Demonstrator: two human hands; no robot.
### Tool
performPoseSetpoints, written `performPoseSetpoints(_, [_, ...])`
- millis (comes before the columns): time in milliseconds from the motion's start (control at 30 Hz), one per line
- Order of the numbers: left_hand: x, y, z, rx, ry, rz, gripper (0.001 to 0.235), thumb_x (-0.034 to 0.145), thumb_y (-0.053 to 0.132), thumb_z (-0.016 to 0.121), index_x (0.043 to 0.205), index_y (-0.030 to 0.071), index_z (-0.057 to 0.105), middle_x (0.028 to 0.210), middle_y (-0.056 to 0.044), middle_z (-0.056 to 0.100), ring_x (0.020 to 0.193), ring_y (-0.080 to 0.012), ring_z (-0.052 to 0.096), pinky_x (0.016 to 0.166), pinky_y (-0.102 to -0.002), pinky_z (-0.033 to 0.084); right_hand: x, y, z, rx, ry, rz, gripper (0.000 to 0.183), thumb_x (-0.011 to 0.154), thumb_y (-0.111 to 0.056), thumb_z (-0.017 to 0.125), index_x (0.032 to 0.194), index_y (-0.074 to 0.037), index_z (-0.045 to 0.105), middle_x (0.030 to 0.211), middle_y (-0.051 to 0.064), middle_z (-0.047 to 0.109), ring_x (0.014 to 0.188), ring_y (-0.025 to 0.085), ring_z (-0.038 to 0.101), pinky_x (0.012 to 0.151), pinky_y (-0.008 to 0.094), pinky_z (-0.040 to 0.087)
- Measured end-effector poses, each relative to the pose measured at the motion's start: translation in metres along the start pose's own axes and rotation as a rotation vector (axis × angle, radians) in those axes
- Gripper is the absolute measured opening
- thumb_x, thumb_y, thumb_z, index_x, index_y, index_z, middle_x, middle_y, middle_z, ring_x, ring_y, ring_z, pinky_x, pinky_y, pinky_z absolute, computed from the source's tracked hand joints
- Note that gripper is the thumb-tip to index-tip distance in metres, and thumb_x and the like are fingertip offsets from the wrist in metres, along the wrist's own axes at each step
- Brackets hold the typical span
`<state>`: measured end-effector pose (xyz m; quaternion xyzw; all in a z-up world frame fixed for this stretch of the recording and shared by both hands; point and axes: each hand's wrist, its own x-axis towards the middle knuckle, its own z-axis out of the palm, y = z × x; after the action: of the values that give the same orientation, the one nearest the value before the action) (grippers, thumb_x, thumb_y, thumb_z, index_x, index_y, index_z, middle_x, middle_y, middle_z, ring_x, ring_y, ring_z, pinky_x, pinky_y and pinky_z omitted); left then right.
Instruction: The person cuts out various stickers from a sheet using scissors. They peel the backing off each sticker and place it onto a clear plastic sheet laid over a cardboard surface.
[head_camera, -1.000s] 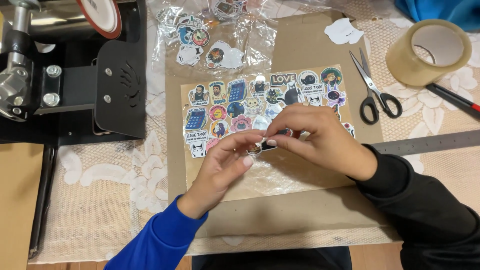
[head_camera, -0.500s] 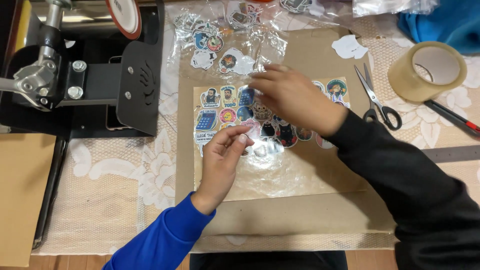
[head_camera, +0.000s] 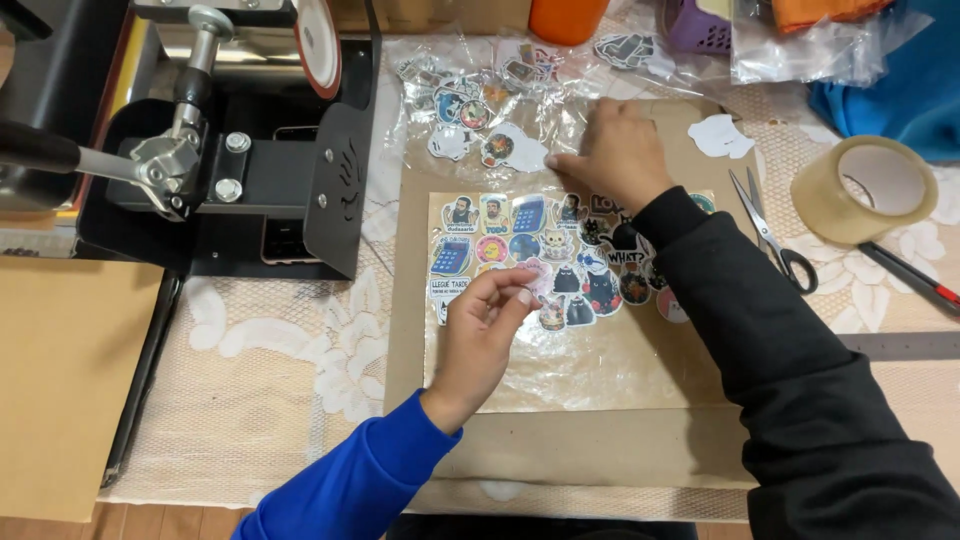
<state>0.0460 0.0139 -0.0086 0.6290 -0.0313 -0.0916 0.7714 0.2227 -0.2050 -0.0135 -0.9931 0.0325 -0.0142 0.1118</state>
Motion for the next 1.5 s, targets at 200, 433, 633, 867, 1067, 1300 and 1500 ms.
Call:
performPoseSetpoints(200, [0.001,0.009,-0.002,0.024,0.039,-0.033,0.021,0.095,0.012,0.058,0.113,0.008,0.068,0.106,-0.008,0.074,0.093,-0.0174,0.072,0.091,-0.032,0.059,0.012,-0.007,0.001,0.69,0.025,0.247,0.069,0.077,-0.004,0.081,0.136,-0.009,0.044,0.089,-0.002,0.056,0.08,0.012,0.057,0.069,0.028,0.05])
performPoseSetpoints(433, [0.012,0.036,-0.017,0.203,0.15,-0.038,0.045,0.092,0.023,0.06,0.135,0.01,0.052,0.099,-0.002,0.074,0.095,-0.0174,0.07,0.091,-0.034,0.057,0.0,-0.007,-0.017,1.23,0.035,0.446,0.052,0.085,-0.003,0.075,0.13,-0.009,0.049,0.098,0.003,0.064,0.083,0.012,0.068,0.071,0.022,0.061])
performPoseSetpoints(633, [0.047,0.088,-0.032,0.567,0.013,0.233,0.077,0.09,0.01,0.064,0.15,-0.011,0.022,0.129,-0.041,0.053,0.121,-0.0543,0.054,0.099,-0.059,0.048,-0.008,0.031,-0.012,1.176,0.103,0.311,0.023,0.087,-0.019,0.082,0.098,-0.006,0.067,0.083,0.005,0.071,0.075,0.014,0.077,0.064,0.025,0.065])
performPoseSetpoints(867, [0.178,0.058,-0.027,1.103,0.136,0.195,0.084,0.089,0.009,0.066,0.153,-0.007,0.014,0.132,-0.039,0.053,0.122,-0.0547,0.057,0.099,-0.067,0.046,0.001,0.052,0.011,0.865,0.347,0.249,0.015,0.09,-0.029,0.081,0.094,-0.015,0.078,0.079,0.004,0.072,0.073,0.015,0.071,0.059,0.029,0.058])
performPoseSetpoints(1067, [0.218,0.034,-0.032,1.214,0.208,0.032,0.082,0.088,0.006,0.061,0.154,-0.005,0.012,0.127,-0.03,0.061,0.122,-0.0471,0.058,0.101,-0.06,0.047,-0.019,0.032,-0.005,1.12,0.247,0.252,0.018,0.091,-0.022,0.075,0.1,-0.006,0.075,0.083,0.008,0.073,0.071,0.011,0.071,0.066,0.024,0.061])
performPoseSetpoints(1300, [0.224,0.026,-0.039,1.151,0.297,0.036,0.081,0.091,0.007,0.067,0.153,-0.004,0.016,0.135,-0.024,0.06,0.127,-0.0382,0.052,0.104,-0.053,0.046,-0.02,0.027,-0.015,1.291,0.169,0.244,0.02,0.09,-0.01,0.073,0.106,0.0,0.071,0.089,0.009,0.073,0.079,0.012,0.074,0.075,0.023,0.065])
performPoseSetpoints(1500, [0.241,0.003,-0.049,0.874,0.306,0.091,0.075,0.091,0.007,0.066,0.153,0.004,0.025,0.109,-0.008,0.073,0.116,-0.0271,0.062,0.102,-0.048,0.052,-0.013,0.037,-0.004,1.218,0.166,0.23,0.014,0.092,-0.013,0.071,0.104,-0.006,0.073,0.094,0.009,0.075,0.084,0.016,0.075,0.077,0.027,0.064])
